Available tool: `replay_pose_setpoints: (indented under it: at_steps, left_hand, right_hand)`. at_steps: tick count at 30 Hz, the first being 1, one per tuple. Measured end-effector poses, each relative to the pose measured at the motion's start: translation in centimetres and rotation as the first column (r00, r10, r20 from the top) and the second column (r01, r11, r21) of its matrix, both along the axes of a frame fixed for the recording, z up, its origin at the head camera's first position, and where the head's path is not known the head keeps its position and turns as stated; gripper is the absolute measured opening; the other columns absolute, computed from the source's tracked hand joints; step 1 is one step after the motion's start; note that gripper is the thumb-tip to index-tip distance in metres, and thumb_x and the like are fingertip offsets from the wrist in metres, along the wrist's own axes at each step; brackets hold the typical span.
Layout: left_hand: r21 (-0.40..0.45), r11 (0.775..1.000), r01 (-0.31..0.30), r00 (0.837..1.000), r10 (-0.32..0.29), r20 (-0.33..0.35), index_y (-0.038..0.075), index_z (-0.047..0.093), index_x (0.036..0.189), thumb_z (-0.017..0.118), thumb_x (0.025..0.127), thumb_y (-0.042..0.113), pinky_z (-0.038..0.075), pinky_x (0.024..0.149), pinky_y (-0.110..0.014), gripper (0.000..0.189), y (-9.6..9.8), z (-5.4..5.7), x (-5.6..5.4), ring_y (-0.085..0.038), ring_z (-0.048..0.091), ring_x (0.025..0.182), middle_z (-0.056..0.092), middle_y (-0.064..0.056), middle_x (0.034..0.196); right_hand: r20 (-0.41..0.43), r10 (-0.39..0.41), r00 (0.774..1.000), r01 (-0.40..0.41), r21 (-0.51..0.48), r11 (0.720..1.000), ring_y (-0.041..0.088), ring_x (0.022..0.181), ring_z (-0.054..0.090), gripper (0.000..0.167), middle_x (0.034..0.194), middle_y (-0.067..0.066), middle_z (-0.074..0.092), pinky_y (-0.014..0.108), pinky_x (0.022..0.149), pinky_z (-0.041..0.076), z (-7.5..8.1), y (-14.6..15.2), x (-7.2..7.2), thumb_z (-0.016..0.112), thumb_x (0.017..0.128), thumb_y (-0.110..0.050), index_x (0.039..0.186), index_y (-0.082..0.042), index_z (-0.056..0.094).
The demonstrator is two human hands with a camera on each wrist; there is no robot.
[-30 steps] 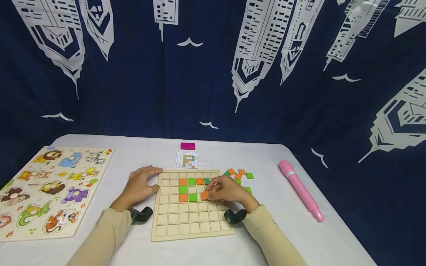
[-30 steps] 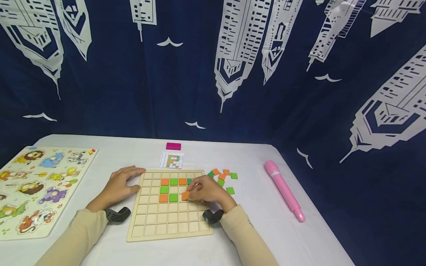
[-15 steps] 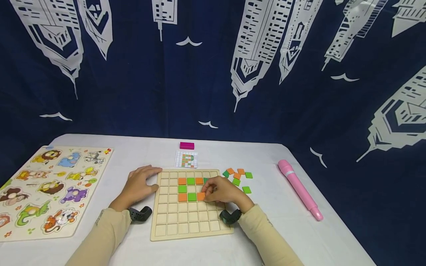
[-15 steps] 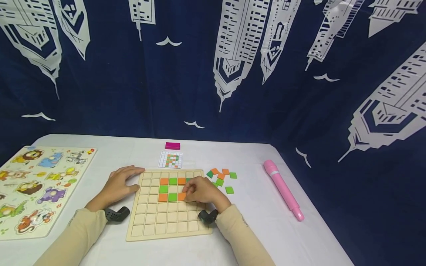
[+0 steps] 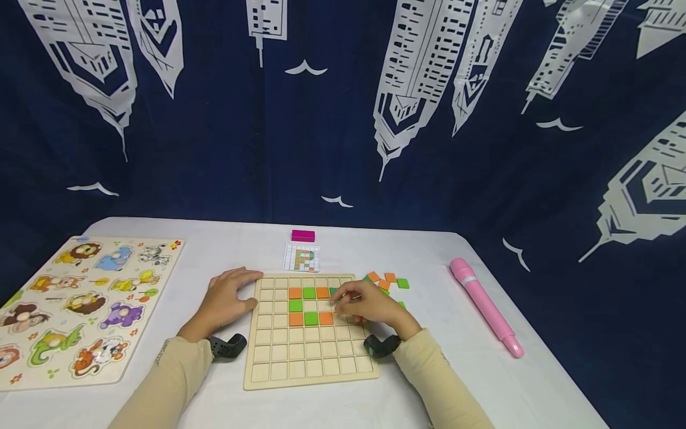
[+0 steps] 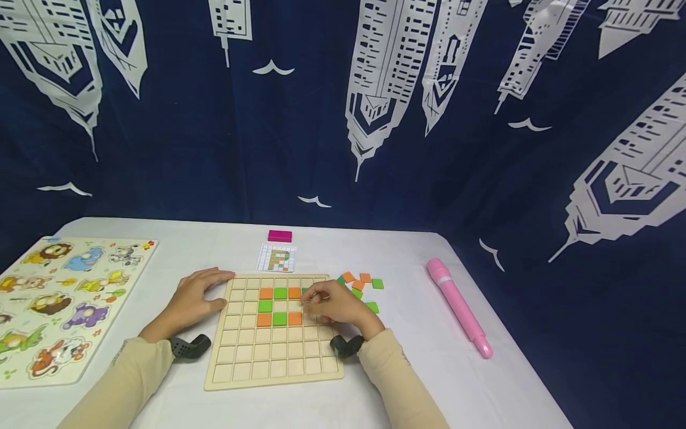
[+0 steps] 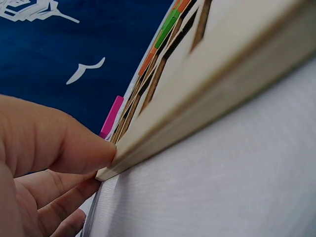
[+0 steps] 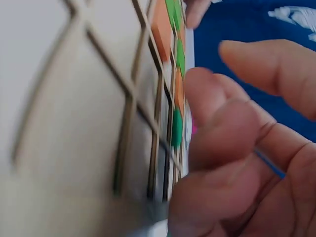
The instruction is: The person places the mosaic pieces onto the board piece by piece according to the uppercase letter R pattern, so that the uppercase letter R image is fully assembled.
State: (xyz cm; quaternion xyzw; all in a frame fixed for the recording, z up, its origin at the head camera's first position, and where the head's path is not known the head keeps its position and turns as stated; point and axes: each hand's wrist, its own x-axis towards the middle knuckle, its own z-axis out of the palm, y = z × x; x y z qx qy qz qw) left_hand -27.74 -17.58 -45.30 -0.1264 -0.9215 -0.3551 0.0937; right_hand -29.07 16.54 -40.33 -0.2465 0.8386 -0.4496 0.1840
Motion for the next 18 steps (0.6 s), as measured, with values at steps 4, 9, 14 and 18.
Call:
replay_pose_setpoints:
  at_steps: [4, 9, 14, 18]
  left_hand:
    - [0.002, 1.000, -0.001, 1.000, 0.001, 0.000, -0.001, 0.069, 0.140, 0.074, 0.084, 0.012, 0.025, 0.122, -0.067, 0.058, 0.1, 0.0, 0.0, -0.048, 0.046, 0.149, 0.066, -0.022, 0.146]
    - [0.004, 1.000, 0.000, 1.000, 0.000, -0.007, -0.001, 0.069, 0.140, 0.073, 0.084, 0.012, 0.025, 0.121, -0.067, 0.058, 0.0, -0.1, 0.0, -0.049, 0.045, 0.149, 0.066, -0.023, 0.146]
    - [0.007, 1.000, -0.002, 1.000, 0.002, -0.011, -0.001, 0.069, 0.140, 0.072, 0.084, 0.011, 0.024, 0.121, -0.067, 0.057, 0.0, -0.2, -0.1, -0.049, 0.045, 0.149, 0.066, -0.023, 0.146]
    - [0.004, 1.000, -0.005, 1.000, 0.005, -0.003, -0.001, 0.069, 0.140, 0.072, 0.084, 0.011, 0.023, 0.122, -0.067, 0.057, 0.0, -0.1, -0.1, -0.048, 0.045, 0.150, 0.065, -0.023, 0.147]
  right_hand:
    - [0.008, -0.093, 0.996, 0.093, -0.043, 0.995, 0.012, 0.060, 0.051, 0.028, 0.084, 0.005, 0.067, 0.023, 0.054, 0.042, -0.1, 1.4, -1.0, 0.071, 0.100, -0.008, 0.124, 0.006, 0.071]
    - [0.008, -0.200, 0.980, 0.199, -0.111, 0.974, 0.010, 0.059, 0.050, 0.032, 0.084, 0.007, 0.067, 0.022, 0.054, 0.043, -0.5, 3.3, -2.2, 0.069, 0.102, -0.006, 0.130, 0.009, 0.068]
    - [0.012, -0.280, 0.960, 0.279, -0.126, 0.952, 0.009, 0.058, 0.048, 0.034, 0.083, 0.005, 0.067, 0.023, 0.054, 0.044, -0.9, 4.9, -3.6, 0.067, 0.104, -0.008, 0.133, 0.010, 0.066]
    - [0.008, -0.310, 0.951, 0.309, -0.107, 0.945, 0.010, 0.058, 0.048, 0.035, 0.084, 0.006, 0.068, 0.023, 0.055, 0.045, -0.9, 5.6, -4.5, 0.066, 0.105, -0.008, 0.134, 0.011, 0.066]
